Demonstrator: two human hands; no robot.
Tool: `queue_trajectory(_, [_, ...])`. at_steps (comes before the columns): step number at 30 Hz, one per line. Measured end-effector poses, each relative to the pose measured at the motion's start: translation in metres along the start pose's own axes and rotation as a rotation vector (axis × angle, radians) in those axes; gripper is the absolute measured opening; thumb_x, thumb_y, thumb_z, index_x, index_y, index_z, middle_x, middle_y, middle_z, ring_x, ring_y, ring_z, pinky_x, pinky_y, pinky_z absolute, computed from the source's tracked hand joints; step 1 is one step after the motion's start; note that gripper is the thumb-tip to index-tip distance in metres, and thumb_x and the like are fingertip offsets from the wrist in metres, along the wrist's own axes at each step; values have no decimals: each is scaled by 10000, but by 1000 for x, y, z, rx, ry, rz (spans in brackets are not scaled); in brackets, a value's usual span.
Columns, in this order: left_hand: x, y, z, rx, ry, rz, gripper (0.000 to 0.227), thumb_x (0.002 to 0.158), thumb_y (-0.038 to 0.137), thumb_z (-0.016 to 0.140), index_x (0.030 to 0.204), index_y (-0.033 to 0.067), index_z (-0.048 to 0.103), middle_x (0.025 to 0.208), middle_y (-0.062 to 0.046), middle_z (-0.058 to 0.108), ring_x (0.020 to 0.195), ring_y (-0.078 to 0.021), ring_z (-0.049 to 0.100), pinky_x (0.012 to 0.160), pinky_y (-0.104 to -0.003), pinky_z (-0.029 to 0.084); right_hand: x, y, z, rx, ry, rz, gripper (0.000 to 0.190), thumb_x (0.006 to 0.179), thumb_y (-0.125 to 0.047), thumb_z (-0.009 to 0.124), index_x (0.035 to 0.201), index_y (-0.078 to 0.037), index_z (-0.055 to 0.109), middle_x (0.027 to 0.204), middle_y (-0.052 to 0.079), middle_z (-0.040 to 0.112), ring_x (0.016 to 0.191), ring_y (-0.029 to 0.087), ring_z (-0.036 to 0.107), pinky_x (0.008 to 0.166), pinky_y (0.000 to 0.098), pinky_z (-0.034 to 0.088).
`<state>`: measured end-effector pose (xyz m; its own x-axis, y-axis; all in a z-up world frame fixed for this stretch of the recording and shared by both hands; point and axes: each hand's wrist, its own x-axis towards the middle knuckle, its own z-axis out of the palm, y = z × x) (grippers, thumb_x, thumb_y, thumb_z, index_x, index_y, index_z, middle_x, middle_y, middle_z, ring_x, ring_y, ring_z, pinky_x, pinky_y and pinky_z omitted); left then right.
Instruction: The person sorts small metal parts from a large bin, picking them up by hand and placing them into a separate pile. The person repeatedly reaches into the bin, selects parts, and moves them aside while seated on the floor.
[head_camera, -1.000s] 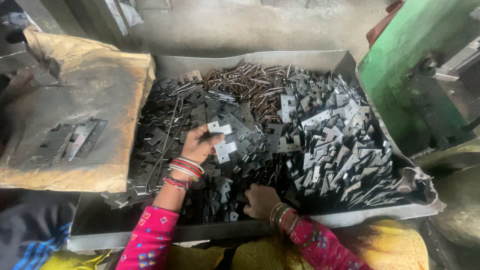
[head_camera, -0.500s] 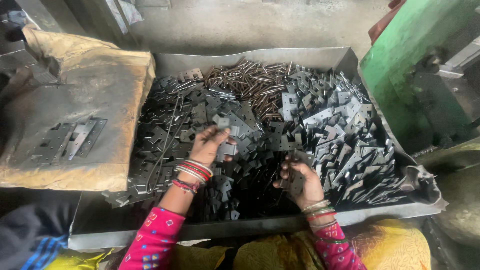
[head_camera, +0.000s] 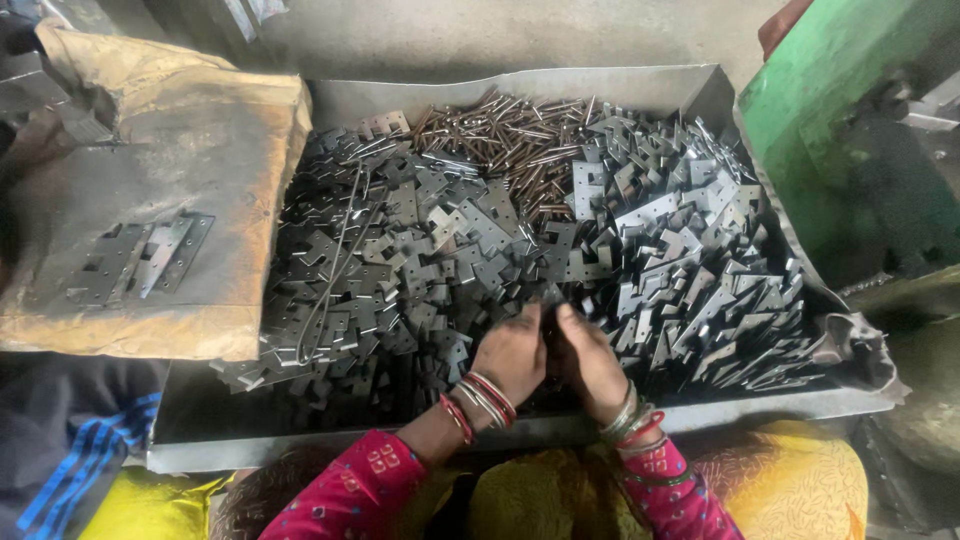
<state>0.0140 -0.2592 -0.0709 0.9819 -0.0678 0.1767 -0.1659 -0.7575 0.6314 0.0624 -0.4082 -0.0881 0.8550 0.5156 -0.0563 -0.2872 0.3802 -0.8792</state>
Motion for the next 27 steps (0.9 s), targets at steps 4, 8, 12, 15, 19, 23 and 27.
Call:
queue_trajectory(4, [17,-14,-31,15,184,-74,582,831,13,609,1393,-24,463,741,-236,697,711,-428,697,709,-515,560,-4,-22,-17,-1166,483,-478,407,879,-234,794,1219,-47,671,1012,117,769,855,214,765,745,350,592])
queue_trajectory(8, [27,-37,-85,316,330,-101,537,764,13,655,1287,-2,533,801,-225,709,751,-418,709,687,-514,571,-5,-38,-50,-1346,617,-703,362,970,-235,831,1215,-10,686,1031,186,729,943,342,721,866,424,563])
queue_trajectory(12, [27,-80,-146,494,491,-208,446,709,22,690,1145,58,605,877,-176,719,754,-388,717,648,-491,575,7,-27,-95,-1535,636,-701,309,947,-263,846,1111,-27,732,1010,178,729,928,354,705,894,441,561])
queue_trajectory(15, [18,-118,-187,686,723,-251,359,726,18,655,1071,119,646,884,-120,725,769,-337,729,637,-454,574,12,-13,-118,-1625,642,-715,290,953,-306,852,1075,-58,765,998,173,730,941,359,700,881,430,561])
queue_trajectory(19, [-9,-178,-241,841,759,-546,195,875,78,616,1025,174,696,840,-102,732,775,-320,734,651,-450,577,12,-3,-130,-1599,636,-700,271,994,-311,834,1064,-66,741,1029,162,732,970,341,701,921,422,564])
queue_trajectory(23, [-57,-247,-282,840,827,-704,330,829,89,603,1100,225,733,916,-125,746,852,-338,725,738,-458,560,14,-2,-132,-1657,669,-658,296,996,-327,836,1056,-57,729,1023,171,725,949,343,690,894,430,554])
queue_trajectory(27, [-105,-307,-316,1004,792,-809,297,921,118,570,1160,193,730,1068,-117,753,1033,-330,700,876,-505,508,14,3,-132,-1643,620,-716,255,1024,-318,802,1059,-76,730,1046,141,739,997,329,696,920,409,553])
